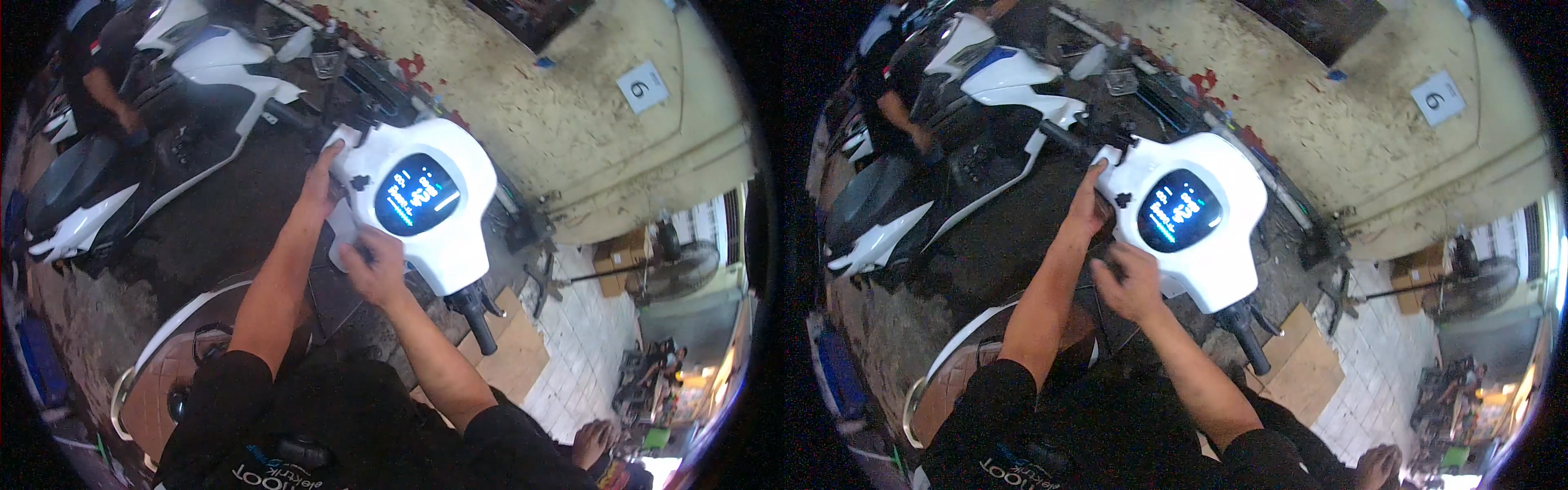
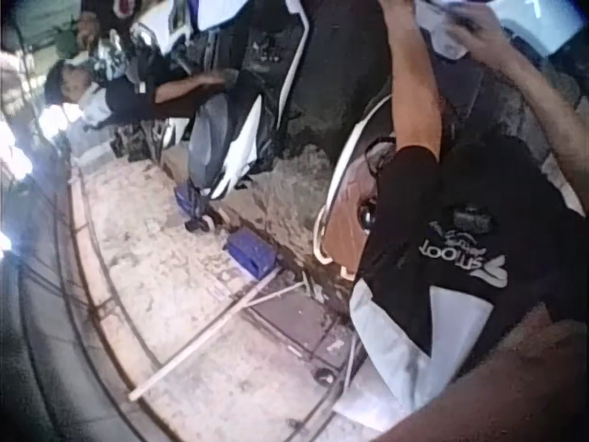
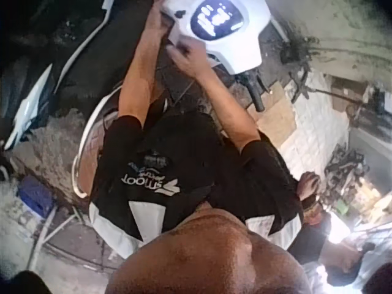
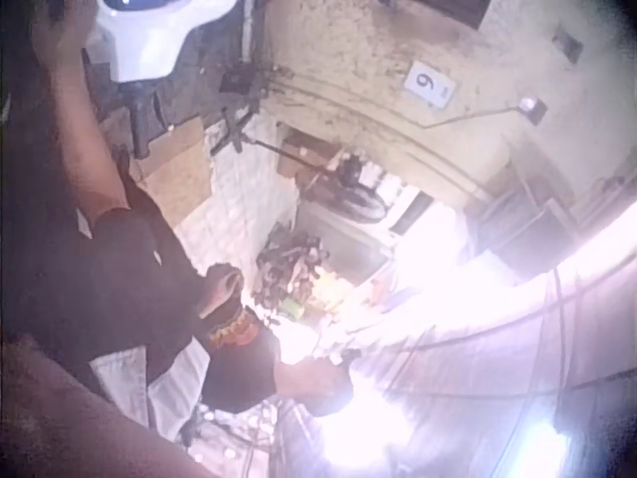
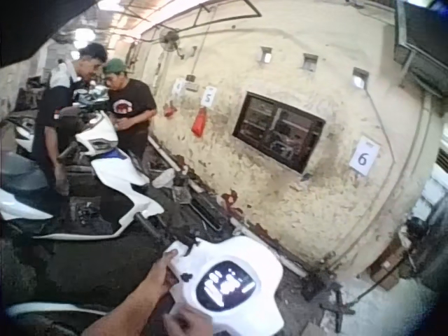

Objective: The person removes a white plastic cover from the handlebars of an electric scooter to reveal the internal wiring. They then use a long metal rod to adjust or tighten a component near the right handle before interacting with the digital dashboard.

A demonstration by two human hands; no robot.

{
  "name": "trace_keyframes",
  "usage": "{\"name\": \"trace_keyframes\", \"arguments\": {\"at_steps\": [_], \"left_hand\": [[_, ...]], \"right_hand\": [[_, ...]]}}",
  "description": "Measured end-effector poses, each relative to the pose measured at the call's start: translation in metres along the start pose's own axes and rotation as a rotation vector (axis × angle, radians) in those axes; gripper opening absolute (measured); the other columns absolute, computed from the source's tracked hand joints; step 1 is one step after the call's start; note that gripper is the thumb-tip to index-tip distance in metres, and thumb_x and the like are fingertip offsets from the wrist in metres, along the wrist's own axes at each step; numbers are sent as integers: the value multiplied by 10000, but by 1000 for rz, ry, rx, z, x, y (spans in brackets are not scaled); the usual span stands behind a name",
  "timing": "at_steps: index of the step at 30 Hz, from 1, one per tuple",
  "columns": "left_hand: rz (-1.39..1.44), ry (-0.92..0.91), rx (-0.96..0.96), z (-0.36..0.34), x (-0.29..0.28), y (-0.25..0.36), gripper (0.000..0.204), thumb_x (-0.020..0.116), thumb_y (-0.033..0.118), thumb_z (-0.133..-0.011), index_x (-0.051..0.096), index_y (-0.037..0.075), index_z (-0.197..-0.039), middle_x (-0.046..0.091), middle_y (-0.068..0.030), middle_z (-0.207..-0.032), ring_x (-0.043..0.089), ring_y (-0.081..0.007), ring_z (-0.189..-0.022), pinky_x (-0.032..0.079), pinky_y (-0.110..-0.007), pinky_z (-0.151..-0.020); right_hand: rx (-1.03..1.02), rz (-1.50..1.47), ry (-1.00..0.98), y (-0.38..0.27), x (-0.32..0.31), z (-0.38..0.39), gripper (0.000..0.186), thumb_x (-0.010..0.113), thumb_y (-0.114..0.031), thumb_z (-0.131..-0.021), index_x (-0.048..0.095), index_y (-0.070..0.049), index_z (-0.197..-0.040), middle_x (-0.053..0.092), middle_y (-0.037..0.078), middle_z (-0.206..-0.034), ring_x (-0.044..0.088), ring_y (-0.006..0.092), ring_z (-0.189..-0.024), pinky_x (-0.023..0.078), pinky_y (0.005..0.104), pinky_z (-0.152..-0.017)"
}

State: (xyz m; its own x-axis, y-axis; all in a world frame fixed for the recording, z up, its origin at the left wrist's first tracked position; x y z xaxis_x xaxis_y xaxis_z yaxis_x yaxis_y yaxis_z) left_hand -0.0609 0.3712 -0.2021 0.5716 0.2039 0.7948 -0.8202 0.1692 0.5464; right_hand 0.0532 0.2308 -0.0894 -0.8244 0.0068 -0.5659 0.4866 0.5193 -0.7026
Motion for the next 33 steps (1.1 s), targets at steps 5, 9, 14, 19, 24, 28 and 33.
{"name": "trace_keyframes", "arguments": {"at_steps": [5, 9, 14, 19, 24, 28, 33], "left_hand": [[59, -21, 87, -7, 16, -11, 511, 752, 303, -823, 582, 29, -1219, 632, -110, -1128, 625, -232, -1018, 497, -371, -872], [65, 22, 143, -18, 6, -11, 390, 719, 256, -848, 627, 26, -1150, 648, -93, -1073, 636, -211, -965, 502, -358, -843], [52, -4, 163, -16, 6, -9, 367, 700, 231, -858, 625, 25, -1153, 658, -76, -1047, 645, -202, -937, 510, -343, -824], [-52, -25, 213, -7, 14, -6, 430, 667, 329, -862, 571, 89, -1206, 653, -87, -1092, 627, -240, -1013, 498, -384, -904], [-12, 11, 152, -4, 13, -8, 421, 710, 316, -848, 614, 66, -1173, 650, -80, -1079, 630, -215, -975, 493, -369, -867], [-37, -26, 165, 3, 21, -5, 424, 662, 364, -877, 605, 60, -1168, 651, -86, -1066, 633, -224, -962, 498, -372, -855], [-13, -109, 106, 6, 33, -9, 448, 627, 366, -891, 581, 51, -1206, 658, -109, -1077, 642, -226, -968, 512, -377, -856]], "right_hand": [[51, -616, 578, -5, -145, 29, 269, 657, -241, -785, 525, -51, -648, 511, 62, -652, 466, 162, -638, 341, 293, -571], [-128, -426, 489, -8, -146, 19, 288, 591, -220, -787, 434, -57, -609, 420, 41, -587, 385, 175, -544, 317, 331, -520], [140, -910, 448, 63, -118, 22, 257, 630, -196, -838, 546, 7, -705, 507, 59, -595, 449, 184, -521, 375, 330, -522], [234, 529, 616, 38, -168, 34, 498, 577, -398, -916, 609, 86, -1031, 646, 254, -956, 636, 386, -883, 500, 444, -814], [595, 531, 215, 60, -152, 24, 670, 531, -550, -908, 595, 92, -1089, 620, 337, -1045, 603, 476, -1002, 460, 518, -901], [769, 423, 39, 93, -159, 23, 837, 370, -668, -929, 611, 118, -1089, 623, 372, -1013, 592, 503, -1039, 443, 510, -938], [853, 358, 45, 115, -164, 31, 949, 314, -726, -909, 580, 151, -1157, 589, 389, -1104, 565, 497, -1106, 415, 491, -993]]}}
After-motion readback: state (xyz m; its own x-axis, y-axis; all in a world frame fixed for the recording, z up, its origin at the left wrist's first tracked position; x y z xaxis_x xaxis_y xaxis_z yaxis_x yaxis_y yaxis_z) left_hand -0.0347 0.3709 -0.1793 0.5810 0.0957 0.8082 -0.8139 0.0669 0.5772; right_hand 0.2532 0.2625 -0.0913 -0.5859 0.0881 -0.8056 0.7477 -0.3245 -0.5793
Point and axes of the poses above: each hand's wrist, its own z-axis away from the middle knuckle, its own x-axis out of the palm, y = z × x, the point moved 7 cm from there along -z, towards the middle knuckle
